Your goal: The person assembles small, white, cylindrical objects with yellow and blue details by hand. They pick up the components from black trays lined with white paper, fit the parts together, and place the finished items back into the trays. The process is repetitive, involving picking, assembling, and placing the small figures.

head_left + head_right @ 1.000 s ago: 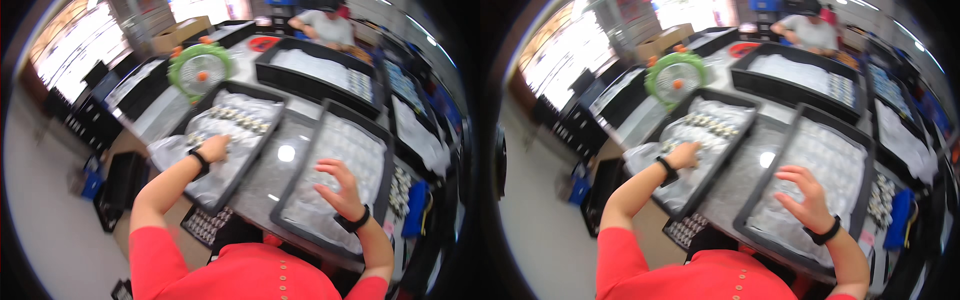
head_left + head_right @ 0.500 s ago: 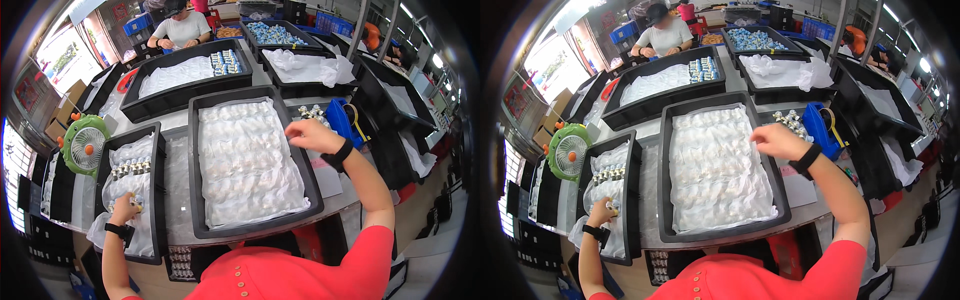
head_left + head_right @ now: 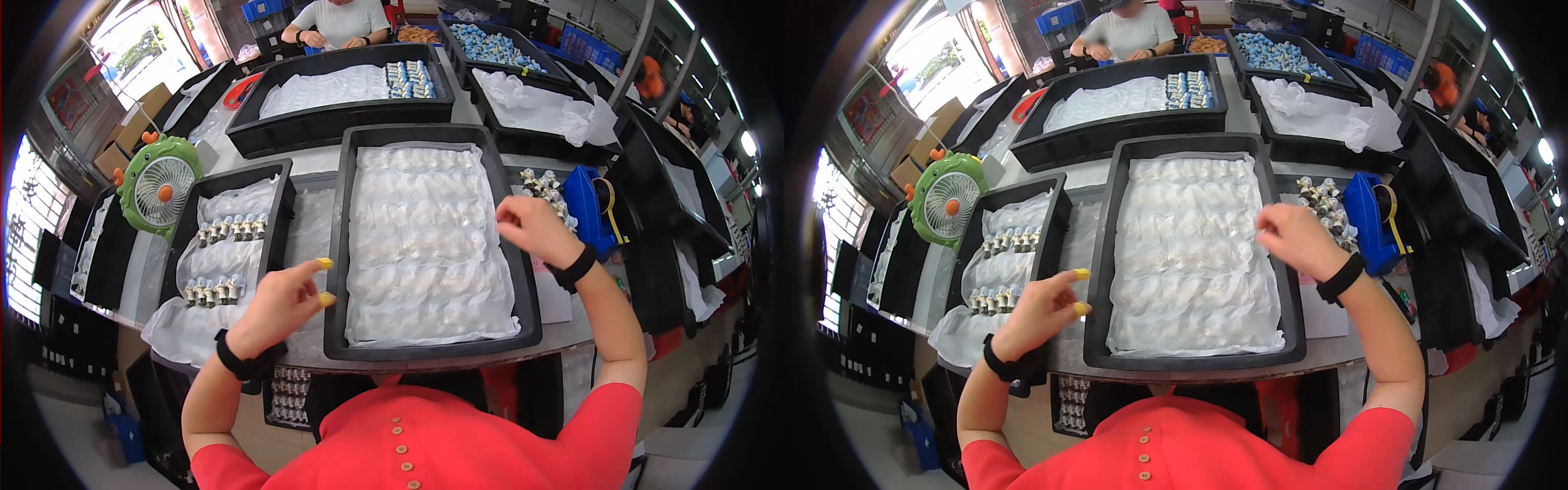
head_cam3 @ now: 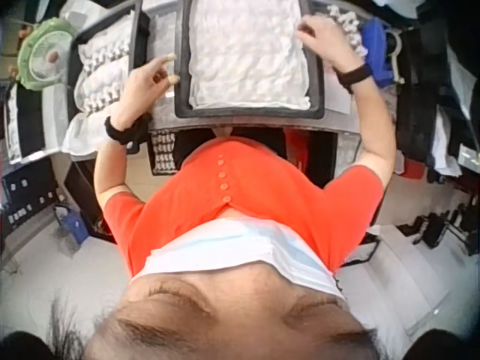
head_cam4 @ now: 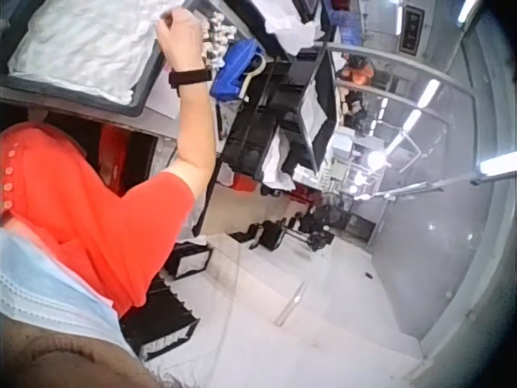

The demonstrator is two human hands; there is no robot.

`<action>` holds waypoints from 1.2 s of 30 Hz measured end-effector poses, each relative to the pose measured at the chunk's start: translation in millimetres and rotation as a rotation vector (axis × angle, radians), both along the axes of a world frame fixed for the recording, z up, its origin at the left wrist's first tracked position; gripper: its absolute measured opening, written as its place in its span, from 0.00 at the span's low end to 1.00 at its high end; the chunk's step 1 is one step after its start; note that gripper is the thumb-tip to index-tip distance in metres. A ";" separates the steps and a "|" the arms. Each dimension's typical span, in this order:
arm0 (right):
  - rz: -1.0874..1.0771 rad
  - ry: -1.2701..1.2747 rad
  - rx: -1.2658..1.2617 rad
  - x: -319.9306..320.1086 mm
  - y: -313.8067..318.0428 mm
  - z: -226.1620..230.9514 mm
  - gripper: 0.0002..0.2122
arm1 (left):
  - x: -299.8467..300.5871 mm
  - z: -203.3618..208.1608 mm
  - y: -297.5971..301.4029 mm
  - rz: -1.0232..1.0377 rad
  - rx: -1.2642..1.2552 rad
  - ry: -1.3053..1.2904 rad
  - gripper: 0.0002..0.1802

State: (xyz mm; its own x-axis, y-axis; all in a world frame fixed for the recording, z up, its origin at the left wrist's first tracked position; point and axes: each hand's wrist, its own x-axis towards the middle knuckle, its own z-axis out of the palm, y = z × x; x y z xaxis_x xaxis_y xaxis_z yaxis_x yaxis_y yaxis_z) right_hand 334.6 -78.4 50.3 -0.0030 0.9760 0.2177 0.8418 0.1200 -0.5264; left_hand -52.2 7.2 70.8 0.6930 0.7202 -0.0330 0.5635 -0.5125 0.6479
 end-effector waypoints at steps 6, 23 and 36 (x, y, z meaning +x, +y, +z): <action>0.474 -0.417 -0.276 -73.4 -32.6 -20.6 0.18 | 21.0 -23.4 -16.0 -0.278 0.195 0.037 0.21; 0.221 -0.172 -0.378 -40.8 61.8 0.7 0.08 | 14.1 -15.1 -3.9 -0.407 0.076 0.017 0.22; -0.237 0.170 -0.326 -4.3 137.3 -32.3 0.06 | 30.7 -10.1 7.6 -0.432 0.002 -0.004 0.26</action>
State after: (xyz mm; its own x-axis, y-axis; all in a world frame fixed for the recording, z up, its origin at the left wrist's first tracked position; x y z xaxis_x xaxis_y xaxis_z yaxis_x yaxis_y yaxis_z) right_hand 330.3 58.9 18.0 0.2390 0.9631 -0.1237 0.7240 -0.2616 -0.6383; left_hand -21.5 14.8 60.7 0.9309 0.3642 -0.0285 0.2946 -0.7023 0.6480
